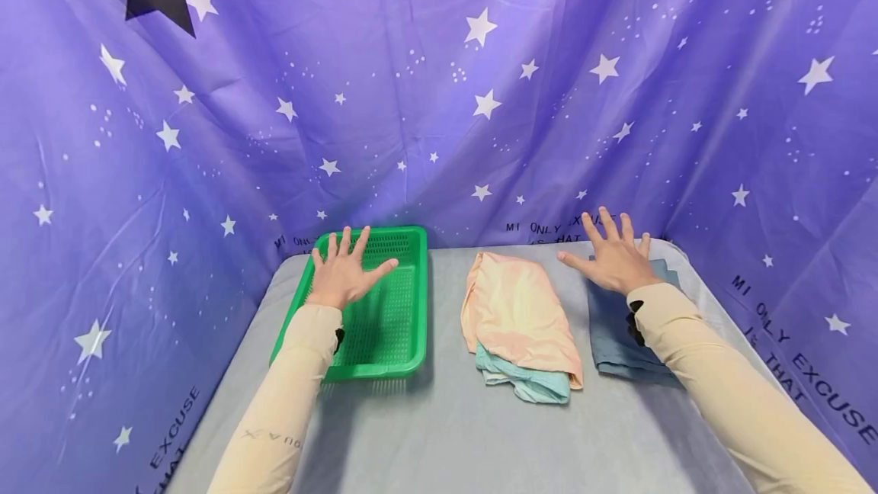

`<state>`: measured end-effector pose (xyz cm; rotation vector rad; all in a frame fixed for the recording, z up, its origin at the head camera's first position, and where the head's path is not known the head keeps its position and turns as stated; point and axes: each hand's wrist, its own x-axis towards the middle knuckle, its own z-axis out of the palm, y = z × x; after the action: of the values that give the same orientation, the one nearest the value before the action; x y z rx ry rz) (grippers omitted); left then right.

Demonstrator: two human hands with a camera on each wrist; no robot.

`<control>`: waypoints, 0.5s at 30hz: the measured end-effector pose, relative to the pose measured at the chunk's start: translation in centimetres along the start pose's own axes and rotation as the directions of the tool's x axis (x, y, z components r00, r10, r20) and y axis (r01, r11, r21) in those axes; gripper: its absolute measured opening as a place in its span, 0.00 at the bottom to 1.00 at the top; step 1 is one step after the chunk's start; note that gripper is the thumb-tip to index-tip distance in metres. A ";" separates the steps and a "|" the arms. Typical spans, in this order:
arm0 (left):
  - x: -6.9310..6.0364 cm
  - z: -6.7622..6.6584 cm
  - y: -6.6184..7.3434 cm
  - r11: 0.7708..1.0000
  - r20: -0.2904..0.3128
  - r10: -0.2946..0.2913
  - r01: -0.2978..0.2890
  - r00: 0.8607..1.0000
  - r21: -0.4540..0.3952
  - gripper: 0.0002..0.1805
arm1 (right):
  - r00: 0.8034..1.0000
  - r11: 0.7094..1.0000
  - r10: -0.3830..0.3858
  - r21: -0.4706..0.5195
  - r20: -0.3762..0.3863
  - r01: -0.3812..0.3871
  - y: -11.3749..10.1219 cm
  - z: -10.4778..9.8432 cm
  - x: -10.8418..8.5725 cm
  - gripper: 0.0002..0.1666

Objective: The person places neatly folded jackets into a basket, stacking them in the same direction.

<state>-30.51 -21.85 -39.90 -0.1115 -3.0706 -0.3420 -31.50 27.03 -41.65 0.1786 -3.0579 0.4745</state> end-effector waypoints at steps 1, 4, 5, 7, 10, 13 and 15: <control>0.1 0.0 0.1 1.000 0.000 0.001 -0.001 1.000 0.001 0.56 | 1.000 1.000 -0.004 0.001 -0.005 0.004 -0.1 0.0 0.0 0.63; 0.1 -0.1 0.7 1.000 0.005 0.006 -0.006 1.000 -0.003 0.55 | 1.000 1.000 -0.020 0.007 -0.019 0.020 -0.6 0.1 -0.1 0.63; -0.1 -0.2 0.9 1.000 0.015 0.008 -0.008 1.000 -0.005 0.55 | 0.999 1.000 -0.026 0.012 -0.023 0.027 -0.8 0.1 -0.2 0.62; -0.4 -0.4 1.7 1.000 0.046 0.019 -0.018 0.999 -0.013 0.55 | 0.999 0.999 -0.038 0.021 -0.026 0.039 -1.2 0.2 -0.4 0.62; -1.3 -0.4 3.2 0.998 0.100 0.052 -0.049 0.994 -0.040 0.53 | 0.998 0.997 -0.051 0.056 -0.033 0.053 -1.7 0.4 -1.0 0.61; -2.4 0.1 4.9 0.991 0.096 0.109 -0.101 0.989 -0.088 0.47 | 0.998 0.991 -0.054 0.117 -0.022 0.056 -2.1 0.8 -1.9 0.60; -3.2 0.6 6.3 0.981 0.057 0.141 -0.131 0.988 -0.145 0.43 | 0.999 0.985 -0.053 0.164 -0.007 0.053 -2.2 1.4 -2.5 0.59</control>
<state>-26.88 -15.77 -39.28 -0.3442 -3.0797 -0.5579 -28.74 24.77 -42.43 0.2637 -3.0013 0.7223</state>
